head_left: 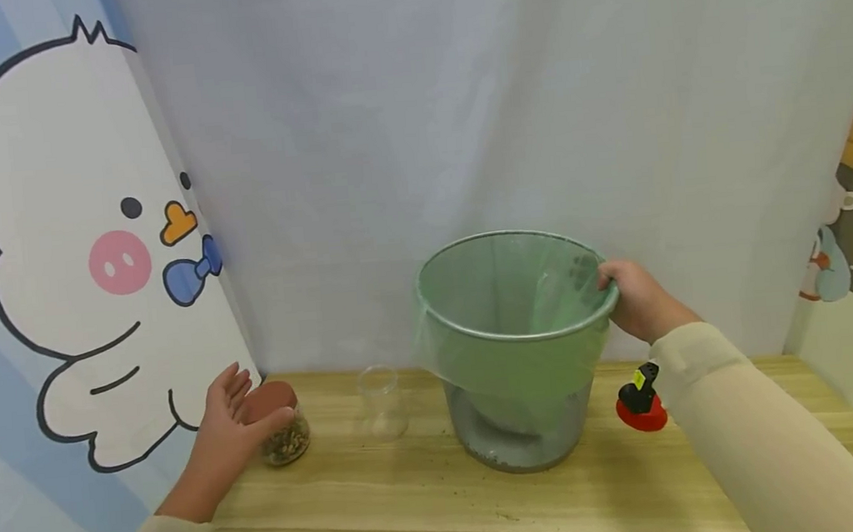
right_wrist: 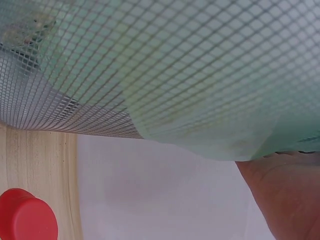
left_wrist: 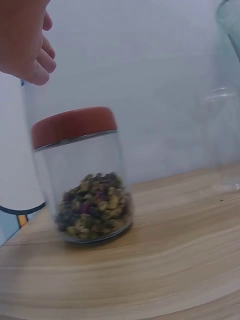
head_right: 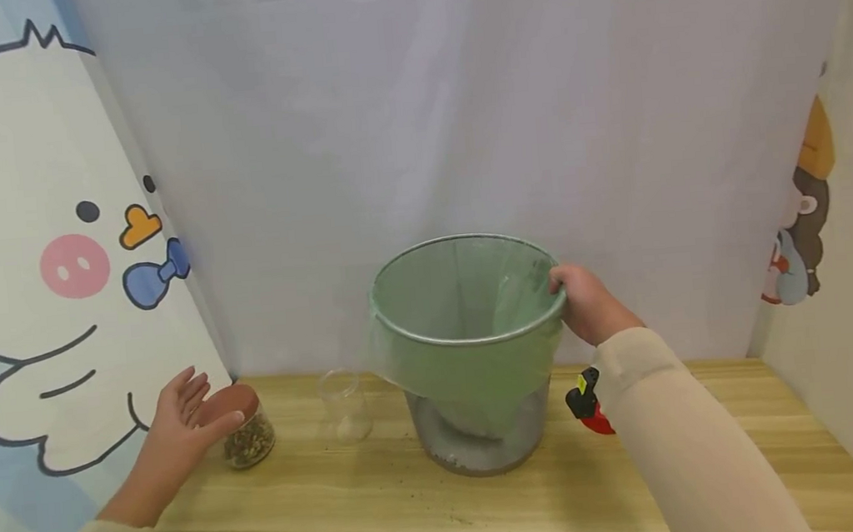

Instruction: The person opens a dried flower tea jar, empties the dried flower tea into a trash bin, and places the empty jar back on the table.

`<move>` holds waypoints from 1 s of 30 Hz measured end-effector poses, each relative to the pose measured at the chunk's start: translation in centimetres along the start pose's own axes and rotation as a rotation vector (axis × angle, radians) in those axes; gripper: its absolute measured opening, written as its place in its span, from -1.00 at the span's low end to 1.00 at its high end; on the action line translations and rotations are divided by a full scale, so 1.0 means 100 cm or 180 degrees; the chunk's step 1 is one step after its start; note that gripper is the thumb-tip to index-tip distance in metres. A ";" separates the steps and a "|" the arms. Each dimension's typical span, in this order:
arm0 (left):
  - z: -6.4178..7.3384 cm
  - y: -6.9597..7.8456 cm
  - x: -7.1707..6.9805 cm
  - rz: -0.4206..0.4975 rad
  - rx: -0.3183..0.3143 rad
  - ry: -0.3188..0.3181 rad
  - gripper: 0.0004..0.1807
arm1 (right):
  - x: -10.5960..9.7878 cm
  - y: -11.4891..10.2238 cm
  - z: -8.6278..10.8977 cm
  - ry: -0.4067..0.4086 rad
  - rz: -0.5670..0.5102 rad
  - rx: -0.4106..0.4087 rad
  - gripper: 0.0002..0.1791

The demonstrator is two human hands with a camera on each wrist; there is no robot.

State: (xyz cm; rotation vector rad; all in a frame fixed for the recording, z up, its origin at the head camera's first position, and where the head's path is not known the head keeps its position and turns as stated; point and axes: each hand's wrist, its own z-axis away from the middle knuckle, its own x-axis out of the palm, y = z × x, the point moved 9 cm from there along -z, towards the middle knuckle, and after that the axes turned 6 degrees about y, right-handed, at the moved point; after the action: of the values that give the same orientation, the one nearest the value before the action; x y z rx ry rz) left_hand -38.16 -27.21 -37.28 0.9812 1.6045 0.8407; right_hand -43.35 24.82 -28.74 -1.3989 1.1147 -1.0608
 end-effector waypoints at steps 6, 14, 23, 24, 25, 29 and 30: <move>-0.006 -0.010 -0.021 -0.0270 -0.0011 0.0173 0.29 | 0.000 0.000 0.001 -0.0030 -0.0019 -0.0004 -0.37; -0.013 -0.034 -0.040 -0.0418 -0.0257 0.0371 0.32 | 0.000 0.003 0.001 -0.0010 0.0028 0.0033 -0.43; -0.011 -0.063 -0.041 -0.0336 -0.0414 0.0440 0.33 | 0.000 0.003 0.000 0.0011 0.0040 0.0038 -0.48; -0.011 -0.064 -0.039 -0.0308 -0.0434 0.0412 0.33 | 0.000 0.002 0.000 0.0007 0.0040 0.0031 -0.49; -0.010 -0.066 -0.036 -0.0280 -0.0460 0.0384 0.34 | 0.000 0.002 0.001 0.0008 0.0038 0.0024 -0.49; -0.009 -0.073 -0.027 -0.0240 -0.0587 0.0326 0.37 | 0.000 0.002 0.000 -0.0003 0.0002 0.0021 -0.44; -0.009 -0.075 -0.026 -0.0241 -0.0612 0.0332 0.38 | 0.001 0.002 0.000 -0.0011 -0.0013 0.0021 -0.41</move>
State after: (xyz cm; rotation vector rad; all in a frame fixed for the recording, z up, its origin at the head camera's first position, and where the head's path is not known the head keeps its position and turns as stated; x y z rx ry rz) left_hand -40.06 -32.75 -42.71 0.7472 1.6046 0.9872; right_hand -43.38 24.71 -28.96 -1.3979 1.1052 -1.0637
